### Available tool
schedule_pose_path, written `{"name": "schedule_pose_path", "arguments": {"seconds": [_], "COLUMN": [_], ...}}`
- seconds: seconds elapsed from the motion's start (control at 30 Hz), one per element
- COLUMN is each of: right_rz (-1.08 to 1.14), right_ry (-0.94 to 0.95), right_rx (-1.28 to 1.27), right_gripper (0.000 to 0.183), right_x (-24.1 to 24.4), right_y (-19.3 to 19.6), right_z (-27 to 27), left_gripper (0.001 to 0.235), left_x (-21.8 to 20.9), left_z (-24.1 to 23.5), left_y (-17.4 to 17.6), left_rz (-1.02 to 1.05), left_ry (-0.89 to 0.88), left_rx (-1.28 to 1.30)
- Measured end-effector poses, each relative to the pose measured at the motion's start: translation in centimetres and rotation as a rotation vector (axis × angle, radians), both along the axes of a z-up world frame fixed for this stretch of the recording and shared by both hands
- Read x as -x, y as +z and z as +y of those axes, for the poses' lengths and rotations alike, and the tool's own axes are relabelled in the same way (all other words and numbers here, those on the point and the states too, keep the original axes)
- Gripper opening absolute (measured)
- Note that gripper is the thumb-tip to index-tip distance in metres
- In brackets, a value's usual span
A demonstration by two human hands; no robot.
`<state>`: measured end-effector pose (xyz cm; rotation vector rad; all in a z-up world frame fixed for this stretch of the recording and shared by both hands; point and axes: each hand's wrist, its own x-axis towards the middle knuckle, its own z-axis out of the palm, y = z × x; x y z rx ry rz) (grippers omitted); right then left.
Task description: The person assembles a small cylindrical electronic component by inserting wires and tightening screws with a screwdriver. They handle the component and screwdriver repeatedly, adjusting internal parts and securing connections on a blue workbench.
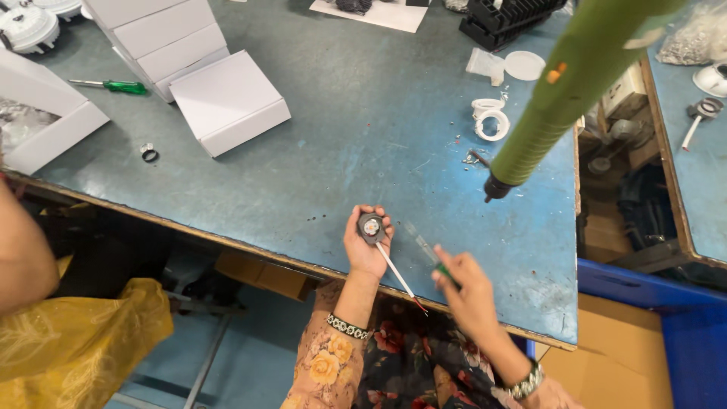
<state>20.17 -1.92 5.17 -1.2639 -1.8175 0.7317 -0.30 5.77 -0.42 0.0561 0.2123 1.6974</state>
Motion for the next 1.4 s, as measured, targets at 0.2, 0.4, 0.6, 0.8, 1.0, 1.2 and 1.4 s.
{"name": "schedule_pose_path", "arguments": {"seconds": [0.2,0.4,0.6,0.8,1.0,1.2,1.4], "right_rz": [-0.004,-0.121,-0.085,-0.009,-0.069,-0.367,-0.423], "right_ry": [0.102,0.084,0.065,0.032,0.07,0.107,0.159], "right_rx": [0.148,0.304,0.386,0.419,0.053,-0.154,0.175], "right_gripper": [0.038,0.039,0.039,0.039,0.038,0.038,0.036], "right_x": [0.5,1.1,1.2,2.3,3.3,2.3,1.4], "right_y": [0.7,1.6,1.3,0.6,-0.4,1.8,5.9], "right_z": [-2.5,-2.0,-1.8,-2.7,-3.5,-1.7,-1.1], "left_gripper": [0.025,0.024,0.025,0.027,0.029,0.025,0.027], "left_x": [-0.7,-0.7,-1.0,-1.0,-0.5,0.3,-0.4], "left_z": [-0.2,-0.5,-0.6,-0.6,-0.5,-0.1,-0.5], "left_y": [0.1,1.0,1.1,0.9,0.2,-0.2,0.3], "left_rz": [0.242,0.306,0.359,0.377,0.22,0.084,0.126], "left_ry": [0.027,0.036,0.054,0.085,0.023,-0.161,-0.066], "left_rx": [-0.07,-0.04,-0.059,-0.061,-0.011,0.022,-0.008]}}
